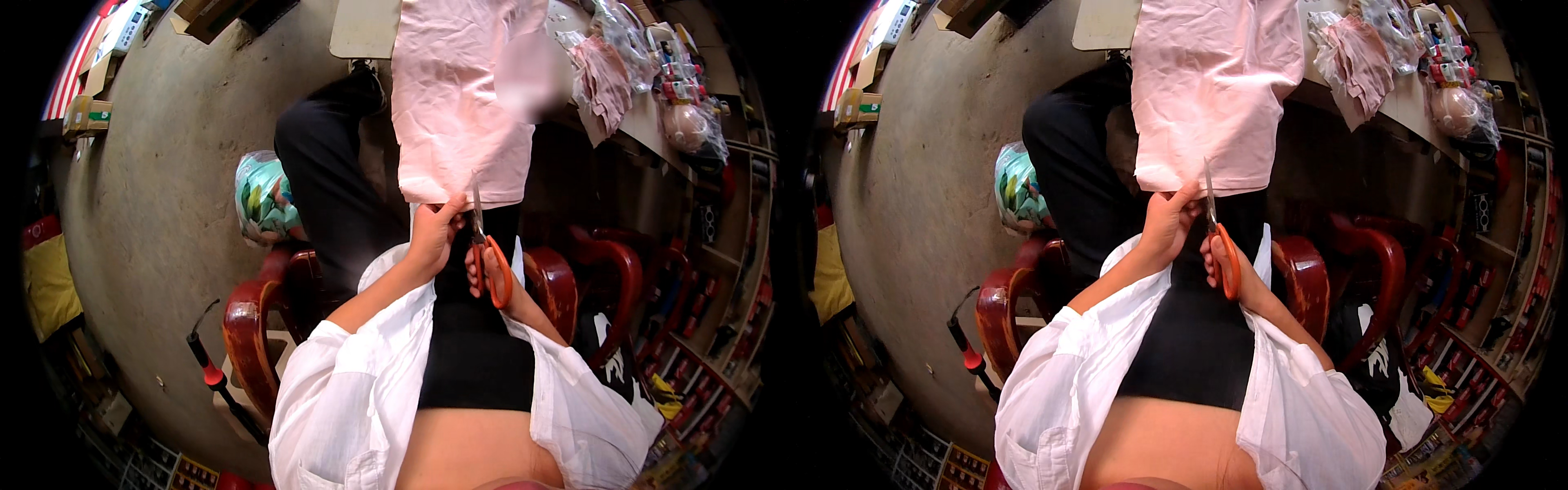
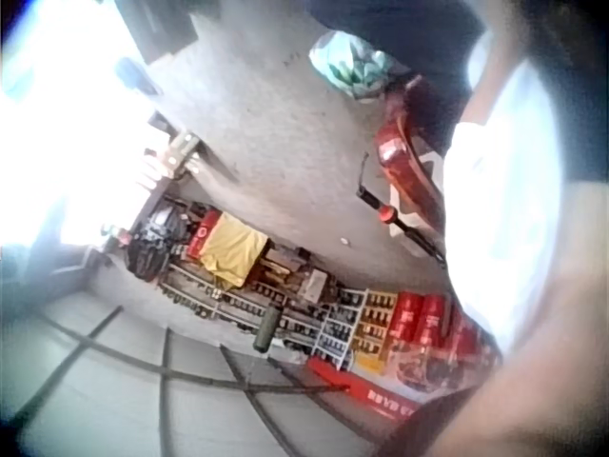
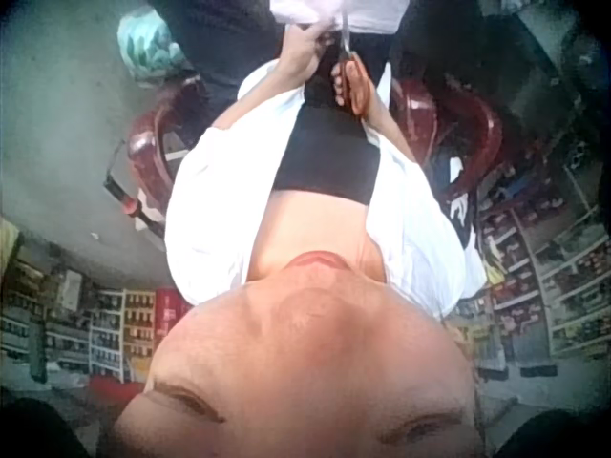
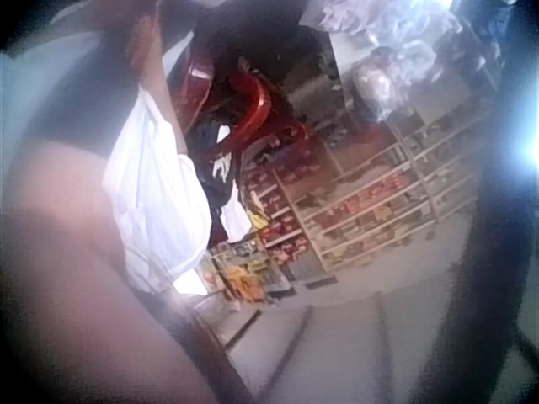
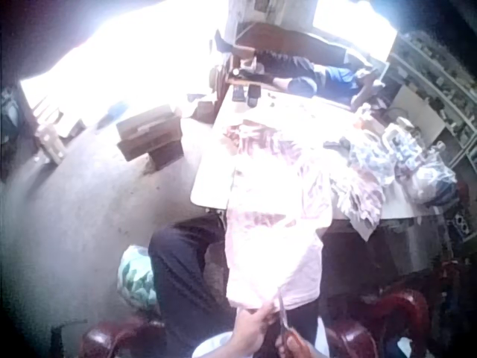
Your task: The person uses orange-handled scissors to cut a large piece of pink fabric on a table. They repeatedly fold and trim the material, creating smaller rectangular pieces. The person occasionally pauses to adjust the fabric or remove small scraps before continuing the cutting process.
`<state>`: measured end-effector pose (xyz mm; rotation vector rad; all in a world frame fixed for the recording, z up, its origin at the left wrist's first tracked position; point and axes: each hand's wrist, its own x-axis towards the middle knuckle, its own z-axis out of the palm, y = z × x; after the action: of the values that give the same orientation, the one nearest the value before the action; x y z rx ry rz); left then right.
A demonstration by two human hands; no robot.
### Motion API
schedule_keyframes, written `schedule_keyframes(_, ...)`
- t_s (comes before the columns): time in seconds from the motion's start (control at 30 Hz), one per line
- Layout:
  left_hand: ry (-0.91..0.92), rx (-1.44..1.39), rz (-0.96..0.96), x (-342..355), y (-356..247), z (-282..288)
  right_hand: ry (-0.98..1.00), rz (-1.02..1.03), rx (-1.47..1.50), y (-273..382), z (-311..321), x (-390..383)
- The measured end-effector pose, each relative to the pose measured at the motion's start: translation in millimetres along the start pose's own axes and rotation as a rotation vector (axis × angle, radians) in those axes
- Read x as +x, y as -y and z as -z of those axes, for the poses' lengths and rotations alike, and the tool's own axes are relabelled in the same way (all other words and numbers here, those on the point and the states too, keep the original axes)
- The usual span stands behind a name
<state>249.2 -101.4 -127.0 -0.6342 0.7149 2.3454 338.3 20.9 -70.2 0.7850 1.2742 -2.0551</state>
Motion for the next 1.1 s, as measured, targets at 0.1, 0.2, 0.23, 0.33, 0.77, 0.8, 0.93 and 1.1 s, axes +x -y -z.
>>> schedule_keyframes(0.1,-0.039,-0.018,0.005,4.2,4.2,1.8,-0.038,-0.068,0.021,-6.5,4.0,2.4)
schedule_keyframes(0.2,-0.075,-0.020,0.059,0.8,2.3,-7.0,-0.080,-0.036,-0.089,-6.1,-1.5,2.0)
schedule_keyframes(0.23,-0.061,0.005,0.058,2.6,3.1,-6.6,-0.099,-0.027,-0.147,-3.8,-3.6,1.4)
schedule_keyframes(0.33,-0.031,0.061,0.049,4.8,4.9,-3.4,-0.075,-0.018,-0.145,-5.6,1.4,2.6)
schedule_keyframes(0.77,-0.010,-0.022,0.033,2.0,-0.6,-5.6,0.104,0.083,-0.065,-7.3,7.2,3.8)
schedule_keyframes(0.8,-0.002,-0.021,0.036,0.5,-1.9,-7.8,0.090,0.075,-0.060,-5.4,4.4,5.0)
schedule_keyframes(0.93,0.061,-0.025,0.053,1.7,-4.3,-7.9,-0.032,-0.007,-0.034,-4.2,-0.1,11.1)
schedule_keyframes(1.1,0.075,-0.028,0.078,1.7,-6.7,-8.8,-0.073,0.042,-0.115,-3.8,-7.3,6.4)
